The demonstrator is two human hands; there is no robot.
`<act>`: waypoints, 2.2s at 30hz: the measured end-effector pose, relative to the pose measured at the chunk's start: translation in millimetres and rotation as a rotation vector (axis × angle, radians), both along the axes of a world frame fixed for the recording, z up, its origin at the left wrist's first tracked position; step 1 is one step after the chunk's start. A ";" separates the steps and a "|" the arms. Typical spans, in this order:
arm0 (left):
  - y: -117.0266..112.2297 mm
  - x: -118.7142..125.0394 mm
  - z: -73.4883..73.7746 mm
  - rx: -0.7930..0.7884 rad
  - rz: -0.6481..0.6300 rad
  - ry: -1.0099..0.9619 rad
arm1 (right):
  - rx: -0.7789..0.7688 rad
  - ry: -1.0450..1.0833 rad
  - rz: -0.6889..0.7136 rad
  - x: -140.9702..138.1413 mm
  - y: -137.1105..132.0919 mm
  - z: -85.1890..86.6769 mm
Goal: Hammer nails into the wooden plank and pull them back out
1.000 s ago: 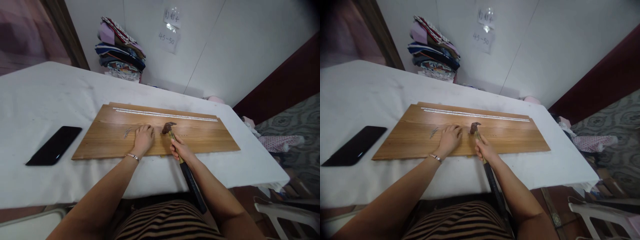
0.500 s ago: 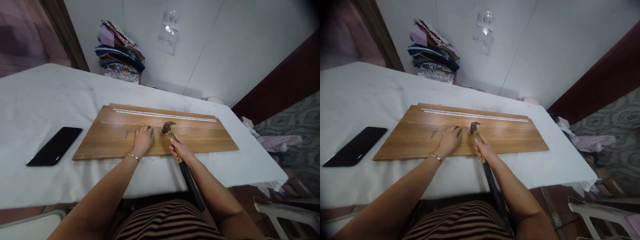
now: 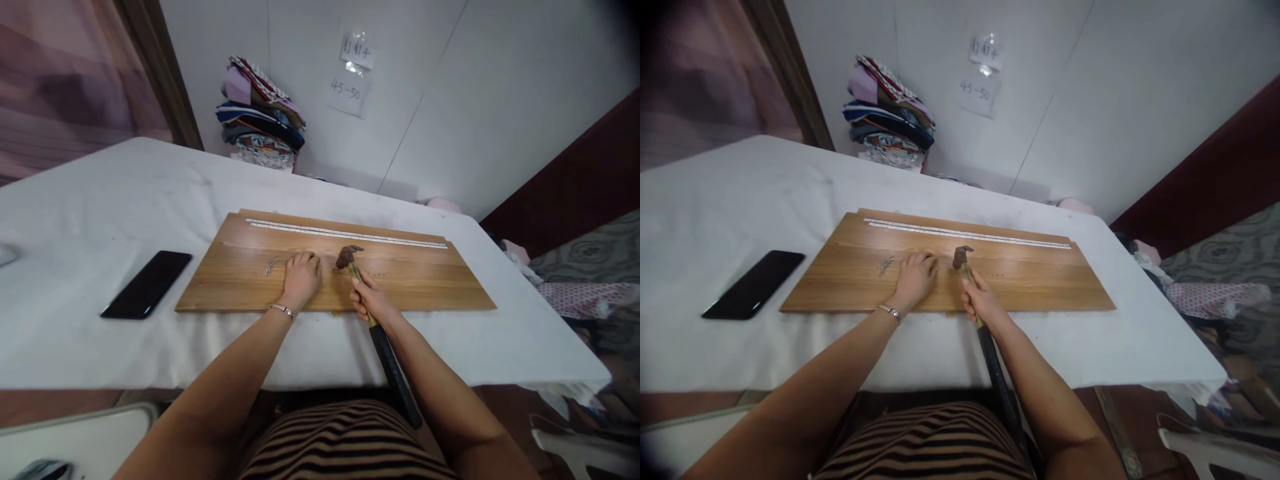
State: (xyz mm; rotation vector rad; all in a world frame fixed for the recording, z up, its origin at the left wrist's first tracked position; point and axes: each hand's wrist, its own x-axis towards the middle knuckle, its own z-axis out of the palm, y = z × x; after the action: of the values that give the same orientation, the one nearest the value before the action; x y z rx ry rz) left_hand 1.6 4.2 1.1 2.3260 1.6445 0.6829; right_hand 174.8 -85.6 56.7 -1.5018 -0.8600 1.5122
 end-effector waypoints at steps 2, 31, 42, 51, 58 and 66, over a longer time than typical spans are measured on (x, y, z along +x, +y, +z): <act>-0.8 0.1 0.7 -0.001 0.001 -0.003 | -0.008 -0.001 0.005 -0.1 0.5 -0.6; 2.2 -0.7 -3.2 0.013 -0.009 -0.010 | -0.007 0.001 0.007 1.3 0.2 1.4; 0.5 -0.1 1.1 -0.001 -0.008 -0.007 | -0.010 -0.019 0.009 -0.4 0.4 0.9; 0.6 0.4 2.3 -0.001 -0.001 -0.009 | 0.004 -0.013 0.021 -0.9 -0.6 -1.2; 1.1 0.3 1.4 -0.009 -0.007 -0.006 | 0.020 -0.020 0.018 -0.7 -0.8 1.1; 1.4 -0.4 0.1 0.002 -0.009 -0.012 | 0.017 -0.011 0.013 0.9 -0.7 -3.1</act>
State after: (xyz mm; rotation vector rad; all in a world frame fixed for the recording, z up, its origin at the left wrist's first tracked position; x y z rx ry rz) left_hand 1.3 5.7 1.2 2.3250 1.6281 0.6961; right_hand 175.7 -86.3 53.7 -1.4966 -0.8882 1.5038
